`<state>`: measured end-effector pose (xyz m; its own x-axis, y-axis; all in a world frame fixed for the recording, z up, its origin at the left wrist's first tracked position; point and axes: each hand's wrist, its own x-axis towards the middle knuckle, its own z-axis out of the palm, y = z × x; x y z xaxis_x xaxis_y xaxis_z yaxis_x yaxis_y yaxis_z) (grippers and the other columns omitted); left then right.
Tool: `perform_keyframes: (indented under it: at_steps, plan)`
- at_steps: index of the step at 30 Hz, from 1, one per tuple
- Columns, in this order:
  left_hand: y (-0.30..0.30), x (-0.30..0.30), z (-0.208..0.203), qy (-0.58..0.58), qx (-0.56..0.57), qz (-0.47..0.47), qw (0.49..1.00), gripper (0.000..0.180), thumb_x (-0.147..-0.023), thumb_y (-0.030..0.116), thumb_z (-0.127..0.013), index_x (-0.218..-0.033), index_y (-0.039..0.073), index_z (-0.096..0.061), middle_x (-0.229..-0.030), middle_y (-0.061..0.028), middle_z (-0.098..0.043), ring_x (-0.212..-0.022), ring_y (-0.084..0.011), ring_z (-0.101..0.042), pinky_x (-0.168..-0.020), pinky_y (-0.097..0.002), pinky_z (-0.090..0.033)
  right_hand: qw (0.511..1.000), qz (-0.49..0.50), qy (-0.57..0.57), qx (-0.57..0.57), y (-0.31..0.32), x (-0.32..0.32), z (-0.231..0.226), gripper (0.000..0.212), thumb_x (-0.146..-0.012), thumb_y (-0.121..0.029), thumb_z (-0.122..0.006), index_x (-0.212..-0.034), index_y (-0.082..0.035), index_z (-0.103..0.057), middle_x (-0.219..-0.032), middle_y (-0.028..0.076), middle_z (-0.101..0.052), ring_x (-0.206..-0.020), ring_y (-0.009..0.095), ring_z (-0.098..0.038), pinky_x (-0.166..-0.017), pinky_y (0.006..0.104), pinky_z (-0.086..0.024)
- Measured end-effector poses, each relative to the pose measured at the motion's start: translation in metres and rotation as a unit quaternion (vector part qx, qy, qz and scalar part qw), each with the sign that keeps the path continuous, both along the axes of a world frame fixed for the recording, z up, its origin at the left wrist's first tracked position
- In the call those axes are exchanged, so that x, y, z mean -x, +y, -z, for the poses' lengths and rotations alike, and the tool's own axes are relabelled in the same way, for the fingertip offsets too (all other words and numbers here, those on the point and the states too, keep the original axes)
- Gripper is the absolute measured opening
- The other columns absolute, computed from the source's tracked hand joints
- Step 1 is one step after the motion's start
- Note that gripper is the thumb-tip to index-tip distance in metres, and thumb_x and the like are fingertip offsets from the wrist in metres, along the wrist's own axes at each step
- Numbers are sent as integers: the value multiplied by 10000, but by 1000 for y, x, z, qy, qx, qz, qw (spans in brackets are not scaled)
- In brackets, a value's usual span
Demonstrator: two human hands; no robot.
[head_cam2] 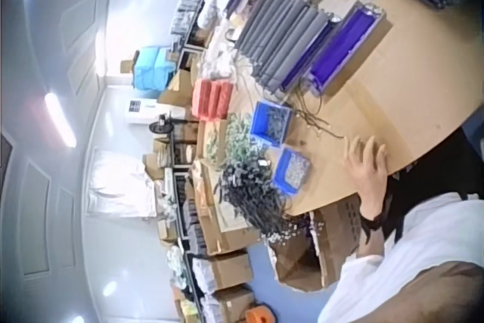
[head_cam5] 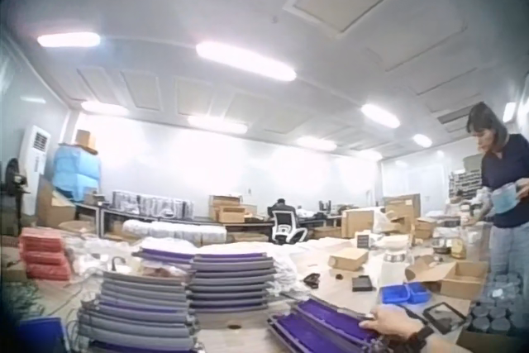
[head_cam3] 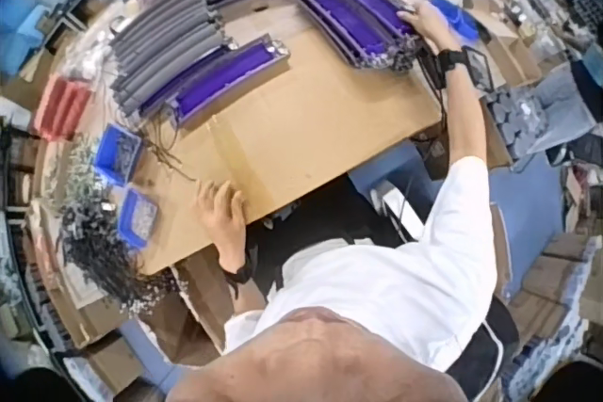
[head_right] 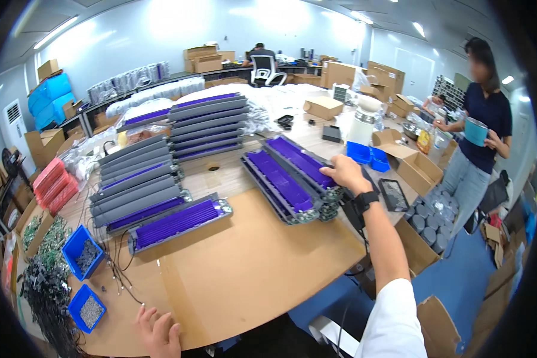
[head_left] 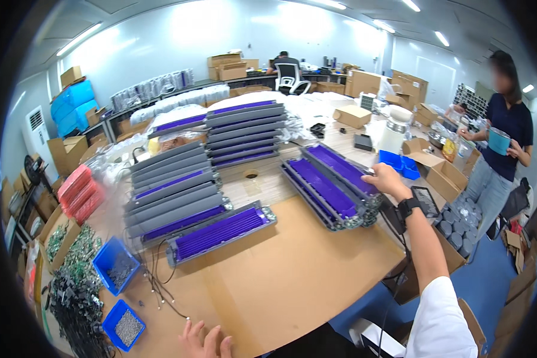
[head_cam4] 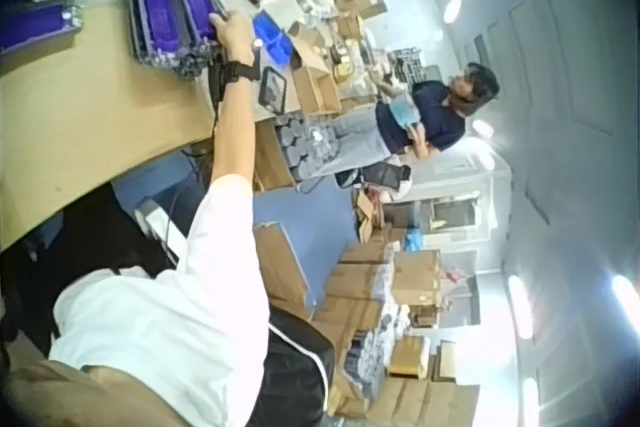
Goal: The person uses a metal tool to press down on the internal components of a purple electronic device. They repeat this action on multiple units, moving each finished device to a stack on the table. The person handles the devices one at a time, using the tool to ensure the internal parts are seated correctly.
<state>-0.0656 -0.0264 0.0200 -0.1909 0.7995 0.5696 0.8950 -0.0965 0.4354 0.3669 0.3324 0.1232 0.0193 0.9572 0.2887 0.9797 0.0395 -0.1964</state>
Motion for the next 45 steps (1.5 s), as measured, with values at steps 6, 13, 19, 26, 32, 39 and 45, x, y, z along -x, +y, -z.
perform_keyframes:
  at_steps: [6,13,19,26,32,39,45]
  plan:
    - [4,-9,18,-37,5,-65,997,253,-763,209,-779,-974,106,-686,-1096,-94,-586,-1174,-374,-531,-1078,-645,-256,997,-8,-17,-77,-13,19,-9,442,-853,-392,-713,-1074,-11,-668,-981,225,-704,-937,360,-687,-794,438,-532]
    - [-2,-8,20,-8,16,-83,996,221,-807,205,-750,-989,105,-676,-1104,-84,-589,-1213,-364,-507,-1009,-664,-332,887,-450,31,-93,-89,209,-1,177,-898,-163,-645,-1010,-30,-610,-865,194,-617,-861,376,-626,-713,453,-492]
    - [0,-4,19,-21,-19,-69,997,188,-808,167,-740,-974,100,-686,-1097,-96,-598,-1194,-360,-534,-1029,-614,-336,881,-462,-57,-89,-80,312,60,98,-857,-68,-614,-932,-32,-564,-892,154,-575,-867,353,-625,-697,466,-483]
    - [-7,4,25,-102,-80,-63,990,362,-806,112,-737,-1149,74,-628,-1203,-153,-567,-1229,-385,-502,-1065,-564,-331,857,-500,-59,-106,-110,290,60,176,-743,8,-628,-902,-45,-576,-876,136,-591,-806,351,-635,-685,461,-508]
    - [-14,-4,-7,-165,-142,-97,971,353,-837,118,-729,-1170,89,-614,-1316,-158,-523,-1338,-426,-398,-1092,-623,-285,862,-501,-29,-75,-196,212,51,153,-712,26,-604,-815,-52,-524,-807,117,-517,-729,326,-557,-649,419,-422]
    - [-48,-22,-27,-93,-3,-5,996,65,-811,43,-718,-851,45,-667,-780,-95,-647,-908,-336,-654,-991,-534,-432,899,-436,2,-51,-244,185,66,130,-767,26,-624,-851,-48,-558,-834,92,-503,-777,294,-535,-663,399,-408]
    - [-84,-44,-37,-173,95,74,978,137,-846,56,-698,-977,19,-700,-741,-103,-679,-632,-238,-632,-564,-329,-499,883,-425,198,-1,-280,213,52,329,-744,-49,-749,-1040,-8,-610,-929,131,-507,-773,319,-567,-657,384,-478]
